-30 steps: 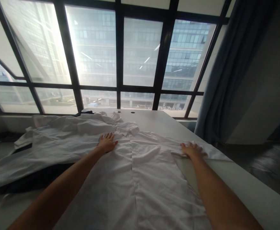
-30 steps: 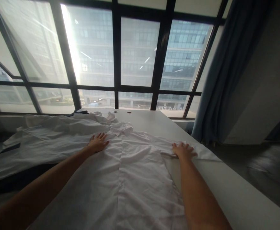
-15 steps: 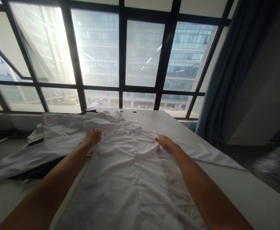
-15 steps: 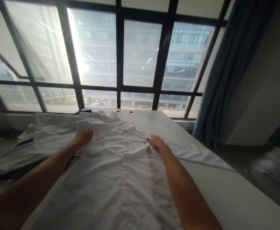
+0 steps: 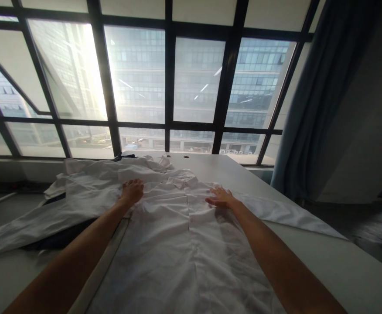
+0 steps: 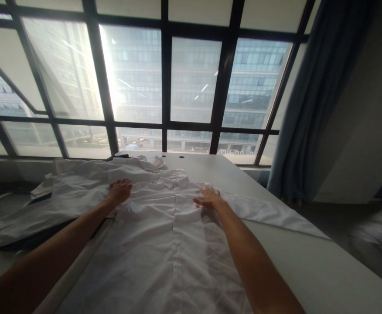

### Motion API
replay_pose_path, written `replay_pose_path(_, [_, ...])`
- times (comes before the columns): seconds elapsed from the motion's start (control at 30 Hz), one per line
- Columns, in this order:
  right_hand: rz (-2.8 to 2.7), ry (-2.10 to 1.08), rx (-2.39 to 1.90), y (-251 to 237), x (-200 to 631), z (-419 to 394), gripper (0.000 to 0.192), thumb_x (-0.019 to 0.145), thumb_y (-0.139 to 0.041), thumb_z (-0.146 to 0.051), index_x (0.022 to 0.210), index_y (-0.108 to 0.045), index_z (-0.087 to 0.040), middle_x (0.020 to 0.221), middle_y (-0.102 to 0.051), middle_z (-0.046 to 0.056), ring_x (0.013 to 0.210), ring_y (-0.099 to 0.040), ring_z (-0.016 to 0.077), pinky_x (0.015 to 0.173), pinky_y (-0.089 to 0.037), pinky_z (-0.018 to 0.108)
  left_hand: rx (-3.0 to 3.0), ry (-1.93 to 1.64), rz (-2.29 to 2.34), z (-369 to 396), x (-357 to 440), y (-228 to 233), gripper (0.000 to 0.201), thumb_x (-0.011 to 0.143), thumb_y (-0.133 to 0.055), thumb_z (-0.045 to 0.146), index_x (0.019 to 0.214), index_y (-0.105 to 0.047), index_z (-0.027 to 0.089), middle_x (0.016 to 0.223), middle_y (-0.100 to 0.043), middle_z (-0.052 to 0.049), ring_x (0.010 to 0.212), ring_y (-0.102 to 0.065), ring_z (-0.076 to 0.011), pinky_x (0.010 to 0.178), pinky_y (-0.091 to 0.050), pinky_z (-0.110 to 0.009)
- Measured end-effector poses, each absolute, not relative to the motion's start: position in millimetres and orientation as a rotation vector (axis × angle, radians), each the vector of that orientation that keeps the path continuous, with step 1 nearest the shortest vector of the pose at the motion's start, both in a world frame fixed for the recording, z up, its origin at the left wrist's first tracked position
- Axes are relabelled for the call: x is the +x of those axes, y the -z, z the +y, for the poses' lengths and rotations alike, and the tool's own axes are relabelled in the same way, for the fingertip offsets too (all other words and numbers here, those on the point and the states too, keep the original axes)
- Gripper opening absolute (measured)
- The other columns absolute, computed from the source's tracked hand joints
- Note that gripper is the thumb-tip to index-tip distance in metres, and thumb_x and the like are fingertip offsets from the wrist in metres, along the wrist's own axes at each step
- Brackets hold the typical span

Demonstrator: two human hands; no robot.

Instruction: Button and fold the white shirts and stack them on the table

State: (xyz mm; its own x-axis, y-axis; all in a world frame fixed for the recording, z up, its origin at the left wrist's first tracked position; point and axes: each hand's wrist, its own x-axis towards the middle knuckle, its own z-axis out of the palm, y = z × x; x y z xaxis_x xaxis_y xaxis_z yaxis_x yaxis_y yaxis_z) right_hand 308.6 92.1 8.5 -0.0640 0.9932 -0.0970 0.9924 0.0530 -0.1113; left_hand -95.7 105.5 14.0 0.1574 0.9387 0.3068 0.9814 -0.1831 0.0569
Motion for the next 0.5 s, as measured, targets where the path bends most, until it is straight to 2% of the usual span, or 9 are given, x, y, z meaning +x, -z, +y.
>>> replay_pose_path(0.07, [-2.325,-0.128,-1.998,-8,276,91,0.068,0.097,-0.033,-0.061,0.153,-0.036,-0.022,0.161,-0.024,0.010,0.149,-0.015,0.0296,0.119,-0.007,0.055,-2.379,0.417,-1.775,106,-67,-4,0.041,0.102,-0.041,0.036,0.139,-0.052,0.023,0.147,-0.049,-0.010,0.136,-0.043,-0.0267,0.115,-0.028,-0.049])
replay_pose_path(0.13, [-2.348,-0.152,-1.910,-2,247,88,0.064,0.099,-0.026,-0.058,0.153,-0.035,-0.025,0.162,-0.025,0.008,0.149,-0.016,0.0285,0.118,-0.011,0.055,-2.544,0.321,-1.712,104,-45,8,0.050,0.101,-0.037,0.046,0.146,-0.044,0.025,0.155,-0.040,-0.008,0.144,-0.032,-0.0282,0.117,-0.021,-0.054])
replay_pose_path(0.23, [-2.393,-0.253,-1.900,11,222,77,0.069,0.098,-0.028,-0.062,0.155,-0.028,-0.025,0.163,-0.018,0.008,0.149,-0.014,0.0307,0.116,-0.013,0.056,-2.653,0.175,-1.779,98,-31,21,0.058,0.100,-0.030,0.054,0.151,-0.037,0.026,0.160,-0.028,-0.008,0.149,-0.019,-0.0314,0.115,-0.017,-0.062])
replay_pose_path(0.3, [-2.385,-0.193,-1.877,16,217,67,0.069,0.098,-0.030,-0.060,0.155,-0.030,-0.022,0.163,-0.020,0.010,0.149,-0.015,0.0306,0.116,-0.014,0.054,-2.643,0.178,-1.795,91,-29,23,0.060,0.100,-0.028,0.055,0.152,-0.035,0.026,0.162,-0.024,-0.008,0.150,-0.015,-0.0325,0.114,-0.014,-0.064])
replay_pose_path(0.37, [-2.318,-0.045,-1.819,15,215,58,0.062,0.098,-0.035,-0.055,0.148,-0.042,-0.019,0.156,-0.035,0.014,0.144,-0.028,0.0291,0.115,-0.020,0.049,-2.639,0.261,-1.715,81,-26,23,0.061,0.100,-0.029,0.057,0.152,-0.034,0.027,0.162,-0.023,-0.008,0.150,-0.014,-0.0319,0.115,-0.011,-0.064])
replay_pose_path(0.43, [-2.245,0.093,-1.784,11,211,50,0.052,0.096,-0.044,-0.051,0.131,-0.060,-0.017,0.140,-0.054,0.017,0.131,-0.045,0.0287,0.109,-0.030,0.043,-2.711,0.324,-1.541,66,-20,22,0.063,0.098,-0.031,0.060,0.153,-0.034,0.028,0.162,-0.024,-0.007,0.150,-0.015,-0.0298,0.117,-0.009,-0.060])
replay_pose_path(0.5, [-2.220,0.126,-1.814,4,205,44,0.044,0.091,-0.053,-0.050,0.113,-0.070,-0.016,0.122,-0.065,0.017,0.116,-0.057,0.0284,0.099,-0.040,0.038,-2.829,0.295,-1.385,49,-11,22,0.066,0.097,-0.031,0.064,0.153,-0.033,0.029,0.161,-0.026,-0.007,0.150,-0.017,-0.0277,0.118,-0.008,-0.057])
